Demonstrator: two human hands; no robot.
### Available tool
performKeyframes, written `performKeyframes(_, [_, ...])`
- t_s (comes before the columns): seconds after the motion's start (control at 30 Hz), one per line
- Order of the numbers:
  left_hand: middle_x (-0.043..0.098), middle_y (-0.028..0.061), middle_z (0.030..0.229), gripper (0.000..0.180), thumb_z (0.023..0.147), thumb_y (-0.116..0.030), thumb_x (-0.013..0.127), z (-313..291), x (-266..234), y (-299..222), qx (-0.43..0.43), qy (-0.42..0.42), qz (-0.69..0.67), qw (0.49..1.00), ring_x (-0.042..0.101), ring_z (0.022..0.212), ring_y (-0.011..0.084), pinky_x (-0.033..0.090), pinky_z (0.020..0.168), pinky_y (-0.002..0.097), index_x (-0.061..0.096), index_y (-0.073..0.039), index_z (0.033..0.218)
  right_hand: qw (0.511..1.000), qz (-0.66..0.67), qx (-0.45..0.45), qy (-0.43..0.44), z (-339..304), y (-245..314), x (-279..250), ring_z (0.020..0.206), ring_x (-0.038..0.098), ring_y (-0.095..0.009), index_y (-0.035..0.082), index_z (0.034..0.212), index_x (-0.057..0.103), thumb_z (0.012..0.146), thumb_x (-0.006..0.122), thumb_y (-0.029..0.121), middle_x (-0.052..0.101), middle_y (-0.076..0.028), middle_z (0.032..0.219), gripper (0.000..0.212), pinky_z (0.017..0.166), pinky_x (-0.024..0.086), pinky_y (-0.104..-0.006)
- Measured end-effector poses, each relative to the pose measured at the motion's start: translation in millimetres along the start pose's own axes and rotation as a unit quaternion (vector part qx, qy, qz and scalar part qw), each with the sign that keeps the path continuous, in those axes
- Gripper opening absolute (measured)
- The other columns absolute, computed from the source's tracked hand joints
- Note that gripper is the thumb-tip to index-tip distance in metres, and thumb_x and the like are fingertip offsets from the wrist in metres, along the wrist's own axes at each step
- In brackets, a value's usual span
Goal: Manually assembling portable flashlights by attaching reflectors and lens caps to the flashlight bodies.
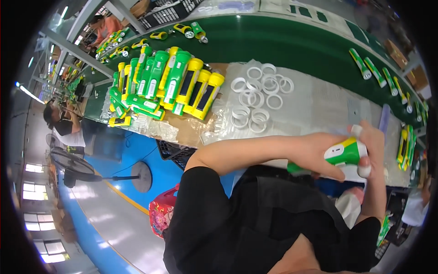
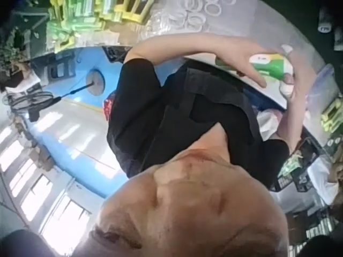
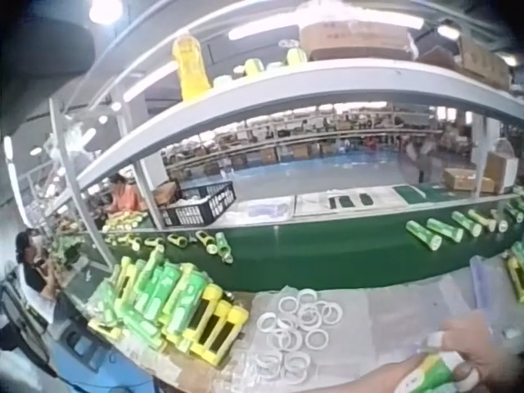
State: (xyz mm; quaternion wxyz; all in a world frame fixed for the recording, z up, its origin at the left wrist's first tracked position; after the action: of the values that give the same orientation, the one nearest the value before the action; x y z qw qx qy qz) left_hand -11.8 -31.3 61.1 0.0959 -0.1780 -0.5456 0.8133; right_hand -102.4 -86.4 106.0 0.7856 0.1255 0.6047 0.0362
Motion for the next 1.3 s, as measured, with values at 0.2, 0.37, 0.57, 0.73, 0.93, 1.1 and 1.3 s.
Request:
performKeyframes(0.2, [0.063,0.0216,0.117,0.078,0.075,-0.030,0.079,13.0,-121.7,88.7,-0.207,-0.110,0.295,0.926,0.059,0.108,0.0436,0.049,0.089,0.0476,0.041,-0.005,0.138,0.930,0.144,0.273,-0.201,76.6,-113.1,71.6,0.102,0.061,-0.022,0.002,0.122,0.057,0.101,0.042,0.027,0.066,-0.014,0.106,0.036,0.092,0.045,-0.0311])
performKeyframes(0.37, [0.060,0.0169,0.122,0.067,0.069,-0.021,0.086,-93.6,-213.9,-19.9,0.017,-0.383,0.621,0.684,0.056,0.113,0.0363,0.045,0.096,0.0451,0.056,-0.004,0.127,0.858,0.147,0.227,-0.436,72.6,-241.3,66.7,0.104,0.062,-0.026,0.003,0.122,0.058,0.099,0.046,0.018,0.065,-0.015,0.112,0.030,0.093,0.045,-0.0326])
performKeyframes(0.57, [0.059,0.0142,0.111,0.065,0.077,-0.022,0.078,-257.3,-296.7,-17.0,-0.317,-0.428,0.697,0.480,0.057,0.103,0.0346,0.047,0.087,0.0474,0.052,-0.014,0.135,0.817,-0.044,0.480,-0.317,11.6,-455.8,93.0,0.108,0.061,-0.043,0.009,0.137,0.045,0.096,0.048,0.047,0.062,-0.027,0.120,0.056,0.087,0.049,-0.0511])
performKeyframes(0.73, [0.061,0.0158,0.106,0.058,0.079,-0.021,0.076,-273.6,-294.9,-16.3,-0.295,-0.408,0.710,0.492,0.058,0.100,0.0354,0.050,0.084,0.0453,0.055,-0.013,0.133,0.854,-0.269,0.399,-0.198,63.0,-357.5,74.9,0.111,0.058,-0.042,0.005,0.130,0.052,0.093,0.059,0.032,0.058,-0.023,0.125,0.047,0.092,0.048,-0.0491])
performKeyframes(0.93, [0.063,0.0177,0.104,0.050,0.079,-0.015,0.076,-204.9,-262.0,-52.8,-0.133,-0.466,0.647,0.589,0.060,0.096,0.0367,0.050,0.081,0.0442,0.059,-0.009,0.126,0.897,0.355,0.166,-0.205,111.8,-174.5,100.8,0.087,0.060,-0.011,0.004,0.114,0.062,0.097,0.057,0.014,0.065,-0.002,0.098,0.020,0.076,0.050,-0.0260])
performKeyframes(1.1, [0.064,0.0088,0.099,0.065,0.076,-0.014,0.082,-120.3,-167.5,-14.4,-0.029,-0.448,0.414,0.792,0.064,0.088,0.0184,0.052,0.071,0.0299,0.053,-0.004,0.133,0.817,0.523,0.192,-0.145,123.6,-45.2,130.5,0.106,0.062,-0.018,0.001,0.126,0.053,0.093,0.065,0.017,0.065,-0.008,0.109,0.038,0.093,0.049,-0.0316])
performKeyframes(1.3, [0.065,0.0094,0.100,0.061,0.083,-0.016,0.077,-68.9,-63.6,43.0,0.006,-0.333,0.206,0.920,0.064,0.088,0.0175,0.053,0.068,0.0296,0.048,-0.003,0.134,0.696,0.596,0.288,-0.278,21.4,-28.4,113.1,0.097,0.063,-0.019,0.002,0.127,0.049,0.093,0.065,0.025,0.064,-0.010,0.104,0.044,0.086,0.049,-0.0319])
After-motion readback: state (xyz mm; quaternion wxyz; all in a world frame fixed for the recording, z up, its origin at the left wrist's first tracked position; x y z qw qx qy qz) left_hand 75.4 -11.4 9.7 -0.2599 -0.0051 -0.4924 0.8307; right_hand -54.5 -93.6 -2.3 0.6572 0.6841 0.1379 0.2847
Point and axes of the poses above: each hand's wrist, its own z-axis towards the middle knuckle, its own x-axis out of the palm, y = z × x, the point moved 8 cm from there along z, towards the middle knuckle
